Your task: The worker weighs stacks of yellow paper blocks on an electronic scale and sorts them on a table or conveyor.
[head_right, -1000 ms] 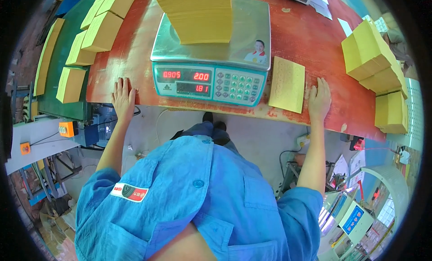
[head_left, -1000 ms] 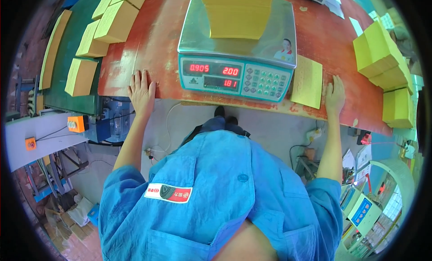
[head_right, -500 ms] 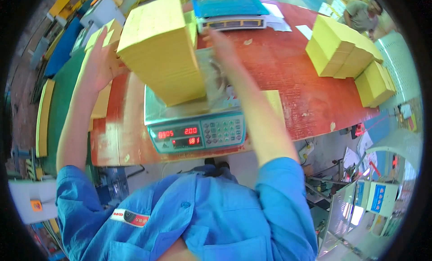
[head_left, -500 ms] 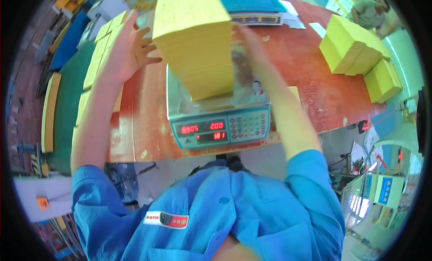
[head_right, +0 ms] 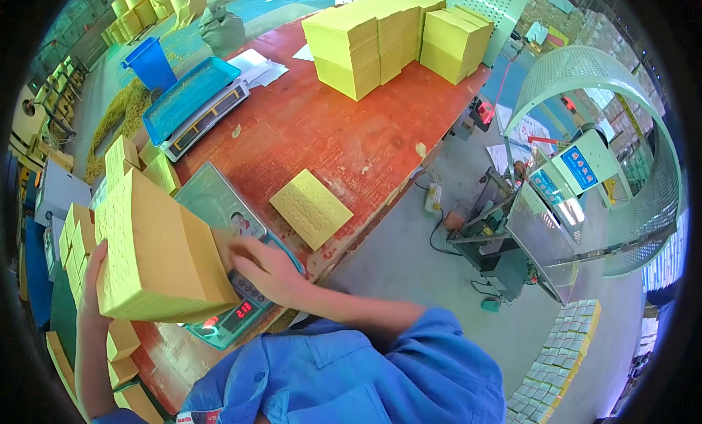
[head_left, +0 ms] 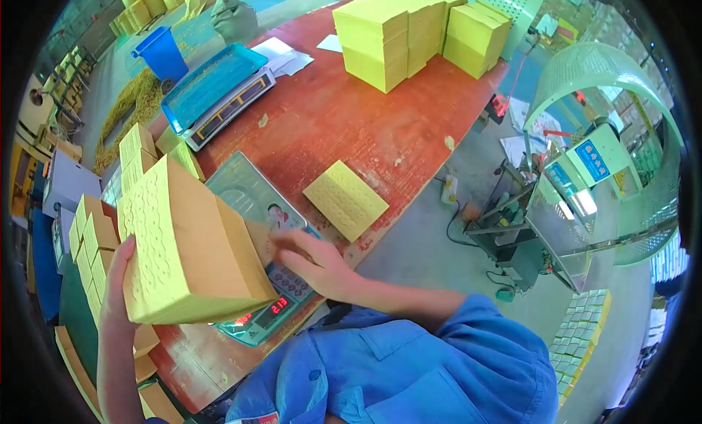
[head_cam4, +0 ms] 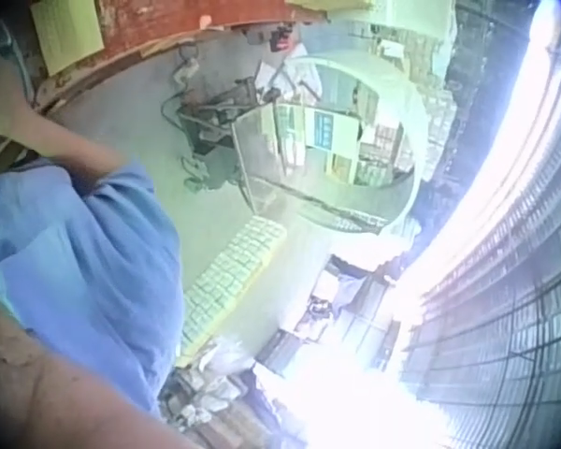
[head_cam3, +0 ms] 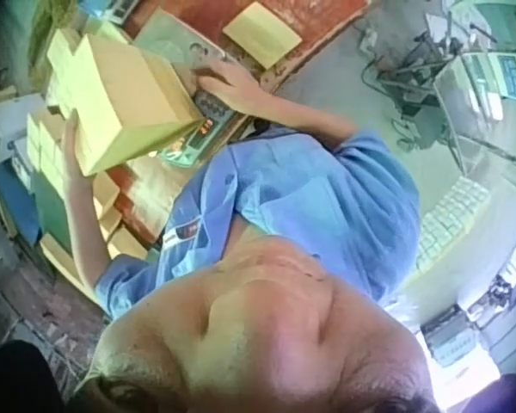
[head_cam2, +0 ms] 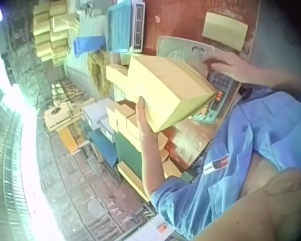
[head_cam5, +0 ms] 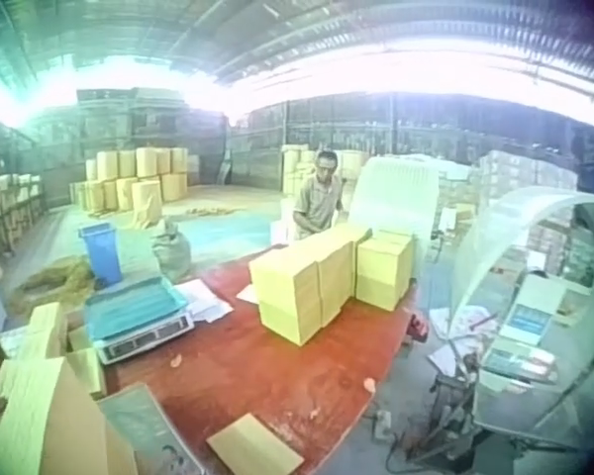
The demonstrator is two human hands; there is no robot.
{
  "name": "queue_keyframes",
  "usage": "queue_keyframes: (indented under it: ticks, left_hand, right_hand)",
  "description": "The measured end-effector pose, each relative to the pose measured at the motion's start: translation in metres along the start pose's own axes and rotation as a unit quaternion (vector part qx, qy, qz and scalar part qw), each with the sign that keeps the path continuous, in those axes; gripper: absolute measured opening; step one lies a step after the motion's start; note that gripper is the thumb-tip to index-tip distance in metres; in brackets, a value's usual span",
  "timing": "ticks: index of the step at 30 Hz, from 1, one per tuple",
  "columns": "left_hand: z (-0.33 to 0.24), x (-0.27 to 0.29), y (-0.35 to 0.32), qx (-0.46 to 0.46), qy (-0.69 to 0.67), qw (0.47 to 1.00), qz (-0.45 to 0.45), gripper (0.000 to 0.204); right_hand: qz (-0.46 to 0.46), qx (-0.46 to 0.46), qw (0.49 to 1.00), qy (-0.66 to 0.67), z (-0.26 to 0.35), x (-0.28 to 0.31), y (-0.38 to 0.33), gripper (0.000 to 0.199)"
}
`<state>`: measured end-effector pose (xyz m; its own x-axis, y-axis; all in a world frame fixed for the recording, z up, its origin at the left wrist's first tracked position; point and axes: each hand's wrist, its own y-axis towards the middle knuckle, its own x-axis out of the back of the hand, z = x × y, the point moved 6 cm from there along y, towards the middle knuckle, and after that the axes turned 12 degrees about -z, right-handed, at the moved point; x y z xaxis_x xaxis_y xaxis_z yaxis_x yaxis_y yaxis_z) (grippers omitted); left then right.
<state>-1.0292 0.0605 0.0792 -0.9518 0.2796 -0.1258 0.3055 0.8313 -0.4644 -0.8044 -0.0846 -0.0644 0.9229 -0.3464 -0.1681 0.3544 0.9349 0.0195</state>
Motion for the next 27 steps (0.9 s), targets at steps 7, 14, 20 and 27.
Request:
queue_keyframes:
  ticks: [7,14,20,27]
  left_hand:
    - [0.000,-0.002,0.011,0.028,0.026,0.998,-0.040,0.046]
    - [0.019,-0.076,-0.005,0.009,-0.048,0.996,-0.081,0.043]
    - [0.058,-0.218,0.044,-0.034,-0.113,0.993,-0.011,0.052]
    - [0.127,-0.459,0.140,0.060,-0.149,0.985,0.061,0.053]
  right_hand:
    - [0.094,-0.405,0.858,0.301,-0.055,-0.037,-0.020,0.043]
    - [0.118,-0.245,0.936,0.226,-0.004,0.062,-0.005,0.053]
    - [0.071,-0.192,0.970,0.131,0.020,0.239,0.057,0.056]
    - [0.035,-0.274,0.957,0.089,-0.002,0.484,0.130,0.054]
